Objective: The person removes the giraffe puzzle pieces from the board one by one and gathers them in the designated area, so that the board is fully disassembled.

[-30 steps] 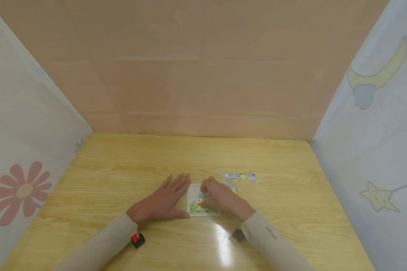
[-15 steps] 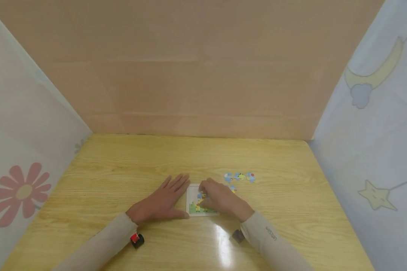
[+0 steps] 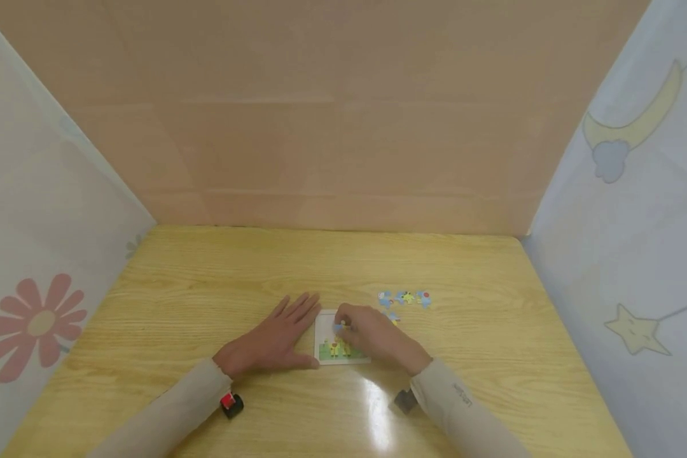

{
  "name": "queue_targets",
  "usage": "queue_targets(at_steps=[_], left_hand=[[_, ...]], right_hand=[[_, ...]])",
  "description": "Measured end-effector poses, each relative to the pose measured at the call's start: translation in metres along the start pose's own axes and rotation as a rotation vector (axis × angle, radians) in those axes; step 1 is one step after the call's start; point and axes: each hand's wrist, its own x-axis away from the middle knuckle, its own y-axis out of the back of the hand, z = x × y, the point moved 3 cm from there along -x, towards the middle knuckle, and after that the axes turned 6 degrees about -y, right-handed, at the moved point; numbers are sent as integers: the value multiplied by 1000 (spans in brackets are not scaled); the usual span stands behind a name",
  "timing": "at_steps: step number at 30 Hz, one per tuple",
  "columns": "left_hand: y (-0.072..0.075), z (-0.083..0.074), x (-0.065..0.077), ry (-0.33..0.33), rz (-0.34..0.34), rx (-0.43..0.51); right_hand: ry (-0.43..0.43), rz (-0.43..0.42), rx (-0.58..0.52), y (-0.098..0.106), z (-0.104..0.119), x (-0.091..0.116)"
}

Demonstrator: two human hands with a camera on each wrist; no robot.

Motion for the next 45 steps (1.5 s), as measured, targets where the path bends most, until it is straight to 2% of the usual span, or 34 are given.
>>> queue_targets(at_steps=[4, 11, 28, 45], left_hand=[[1, 0, -1, 2, -2, 4], [2, 0, -2, 7, 2, 12], [1, -1, 1, 10, 11, 10], [1, -1, 0, 19, 7, 23]], right_hand=[[-22, -25, -33, 7, -6, 2], [-40, -92, -27, 22, -23, 12], [-226, -290, -50, 53, -51, 40], [-255, -356, -14, 73, -80, 64]])
